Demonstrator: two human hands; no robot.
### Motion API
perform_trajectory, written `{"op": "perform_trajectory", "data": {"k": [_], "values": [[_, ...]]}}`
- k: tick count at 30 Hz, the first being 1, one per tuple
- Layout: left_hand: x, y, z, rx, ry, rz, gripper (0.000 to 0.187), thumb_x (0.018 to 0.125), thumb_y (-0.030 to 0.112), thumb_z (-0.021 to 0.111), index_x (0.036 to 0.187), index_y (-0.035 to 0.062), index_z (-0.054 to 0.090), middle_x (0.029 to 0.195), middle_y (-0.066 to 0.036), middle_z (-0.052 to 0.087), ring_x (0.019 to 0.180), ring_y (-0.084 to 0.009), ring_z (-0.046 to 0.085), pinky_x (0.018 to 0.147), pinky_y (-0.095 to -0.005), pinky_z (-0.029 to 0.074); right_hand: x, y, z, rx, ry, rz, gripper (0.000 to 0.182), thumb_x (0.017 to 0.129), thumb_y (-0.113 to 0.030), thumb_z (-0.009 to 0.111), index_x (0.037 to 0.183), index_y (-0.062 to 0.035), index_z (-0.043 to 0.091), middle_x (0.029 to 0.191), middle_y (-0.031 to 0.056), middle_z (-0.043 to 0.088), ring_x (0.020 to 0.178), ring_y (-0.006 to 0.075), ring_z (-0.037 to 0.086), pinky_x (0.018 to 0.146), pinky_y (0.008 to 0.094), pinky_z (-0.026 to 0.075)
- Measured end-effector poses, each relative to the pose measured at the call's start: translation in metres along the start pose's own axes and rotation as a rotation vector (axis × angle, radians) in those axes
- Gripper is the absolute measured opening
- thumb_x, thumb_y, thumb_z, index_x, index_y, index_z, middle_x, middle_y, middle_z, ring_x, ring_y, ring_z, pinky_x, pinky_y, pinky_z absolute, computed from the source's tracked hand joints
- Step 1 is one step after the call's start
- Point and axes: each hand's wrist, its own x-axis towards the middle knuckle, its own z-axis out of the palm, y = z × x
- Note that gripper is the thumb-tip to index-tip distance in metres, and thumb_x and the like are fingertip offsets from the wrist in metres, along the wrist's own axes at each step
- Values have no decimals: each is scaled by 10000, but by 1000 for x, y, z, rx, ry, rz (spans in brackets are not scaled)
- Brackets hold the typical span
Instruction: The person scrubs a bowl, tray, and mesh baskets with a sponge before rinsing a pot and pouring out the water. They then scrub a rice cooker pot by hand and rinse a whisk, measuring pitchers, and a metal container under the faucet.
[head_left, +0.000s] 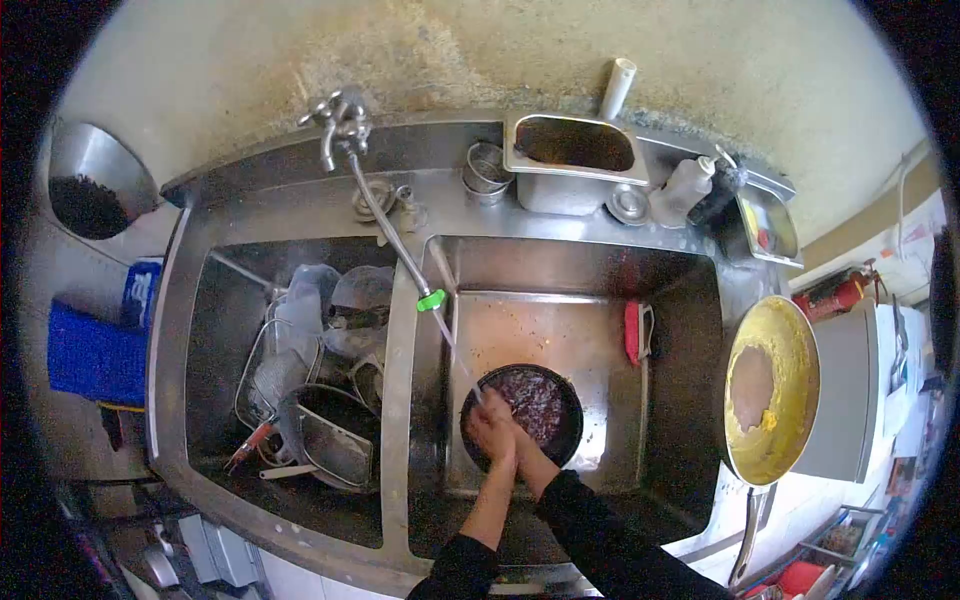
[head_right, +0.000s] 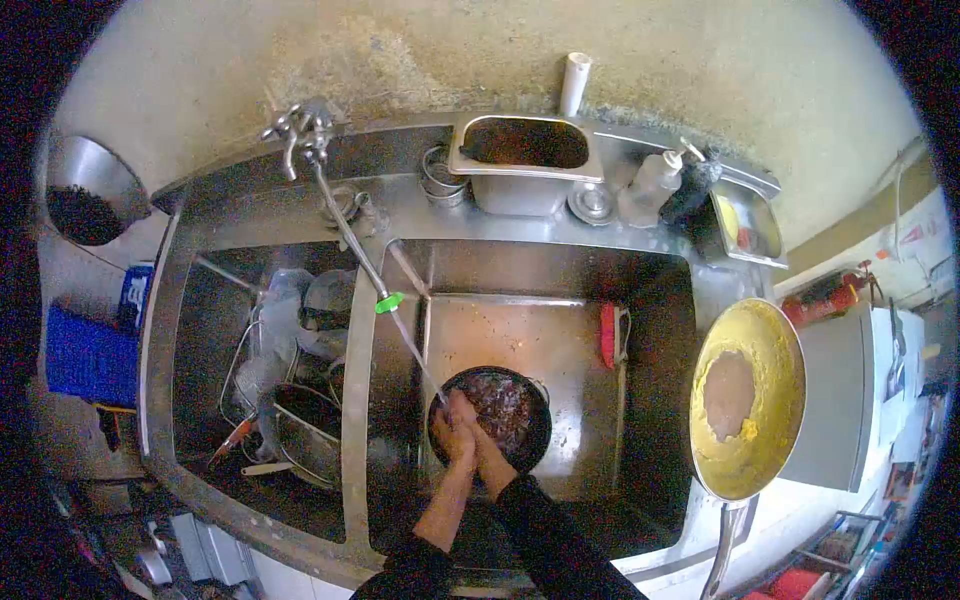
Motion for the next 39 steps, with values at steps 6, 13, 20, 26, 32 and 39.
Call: {"op": "perform_trajectory", "data": {"k": [6, 13, 20, 26, 32, 39], "values": [[44, -63, 37, -896, -185, -757, 310, 859, 240, 443, 1108, 56, 466, 1077, -93, 495, 933, -207, 504, 763, -335, 431, -25, -19, -30, -913, -295, -361, 327, 820, -236, 459, 1090, -52, 477, 970, 197, 565, 880, 376, 533, 714, 427, 446], [32, 1, -22, 264, 210, 654, 243, 723, 23, 544, 966, 12, 546, 871, -137, 567, 821, -315, 534, 719, -391, 431, -125, -48, -114, -1967, -577, -539, 275, 751, -99, 462, 997, -134, 580, 1015, 88, 552, 987, 234, 514, 882, 374, 376], [66, -22, -15, 168, -193, 419, 281, 684, 5, 544, 965, 8, 547, 820, -192, 575, 818, -369, 551, 715, -385, 433, -114, 1, -153, -1998, -518, -432, 179, 683, -127, 489, 807, -151, 616, 761, 38, 592, 772, 183, 575, 760, 340, 424], [34, -26, -16, -27, -328, 454, 330, 683, -27, 546, 1009, 23, 550, 872, -123, 600, 836, -235, 575, 748, -321, 429, -183, -85, -129, -2010, -389, -411, 166, 643, -120, 520, 768, -124, 630, 753, 57, 597, 755, 195, 575, 764, 337, 424], [-11, 13, -23, -183, -666, 185, 336, 693, -60, 548, 1023, -2, 536, 936, -63, 581, 888, -150, 537, 801, -272, 406, -257, -119, -132, -1808, -155, -494, 142, 628, -165, 556, 727, -134, 652, 705, 10, 611, 708, 170, 572, 750, 323, 427], [-35, 13, -10, -243, -817, 297, 354, 709, -41, 535, 1059, 10, 521, 987, -70, 568, 914, -151, 525, 794, -266, 414, -300, -146, -127, -1691, -102, -479, 127, 635, -157, 548, 708, -154, 652, 698, -2, 607, 720, 154, 570, 744, 318, 432]]}}
